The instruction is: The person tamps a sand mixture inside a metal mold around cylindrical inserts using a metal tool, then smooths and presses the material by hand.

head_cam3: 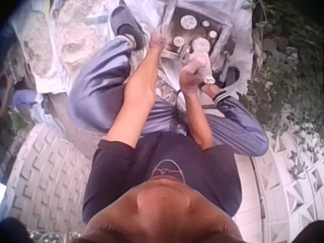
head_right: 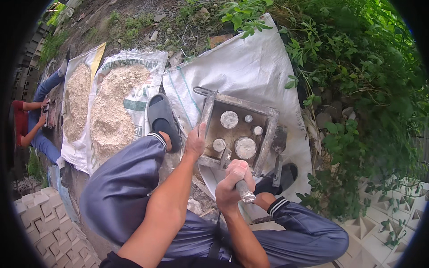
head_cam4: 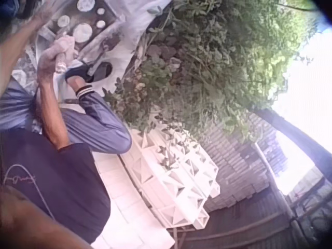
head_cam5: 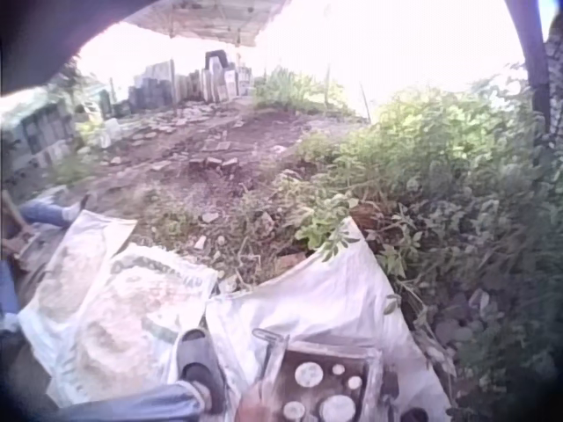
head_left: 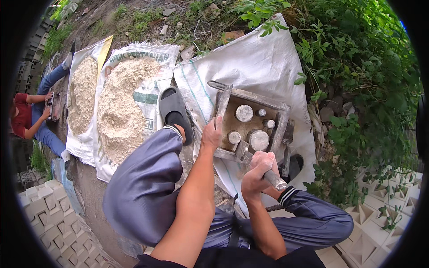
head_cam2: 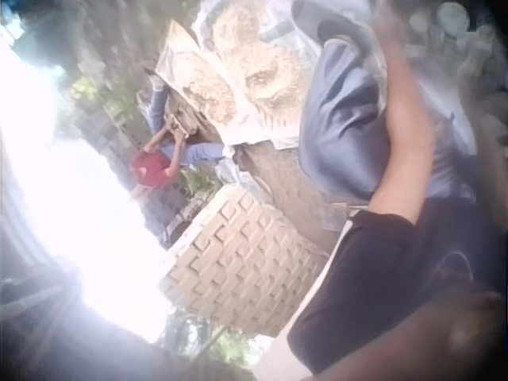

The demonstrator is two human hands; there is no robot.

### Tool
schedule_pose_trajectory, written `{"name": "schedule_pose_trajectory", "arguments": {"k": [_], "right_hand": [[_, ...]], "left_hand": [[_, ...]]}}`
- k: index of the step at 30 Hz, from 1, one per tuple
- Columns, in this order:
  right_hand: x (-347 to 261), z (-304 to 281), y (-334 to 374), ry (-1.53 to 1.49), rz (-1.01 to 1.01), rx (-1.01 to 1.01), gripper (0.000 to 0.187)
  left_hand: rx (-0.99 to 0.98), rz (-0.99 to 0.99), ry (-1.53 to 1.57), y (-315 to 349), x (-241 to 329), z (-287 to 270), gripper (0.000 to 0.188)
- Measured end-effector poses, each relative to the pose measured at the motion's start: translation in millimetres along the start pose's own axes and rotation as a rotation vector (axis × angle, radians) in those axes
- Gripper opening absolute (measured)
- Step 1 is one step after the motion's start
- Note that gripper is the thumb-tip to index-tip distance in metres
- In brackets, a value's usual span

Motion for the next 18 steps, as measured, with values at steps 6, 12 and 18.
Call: {"name": "schedule_pose_trajectory", "arguments": {"k": [6, 12, 18], "right_hand": [[-1, 17, -20, 0.104, 0.11, -0.102, 0.038], [-2, 8, -13, 0.09, -0.118, -0.039, 0.039], [-42, 14, -18, -0.002, -0.009, -0.142, 0.039]], "left_hand": [[0.024, -0.005, -0.007, 0, -10, 0, 0.054], [0.014, 0.014, 0.005, -1, -6, 1, 0.051], [0.035, 0.016, 0.019, 0, -4, -5, 0.051]]}}
Point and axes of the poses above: each hand's wrist, its own y-axis away from the middle knuckle, its own z-axis out of the palm, x = y × z, the point moved 6 cm from there along -y, towards the middle knuckle, and after that the axes turned 14 degrees about -x, right-handed, at the moved point
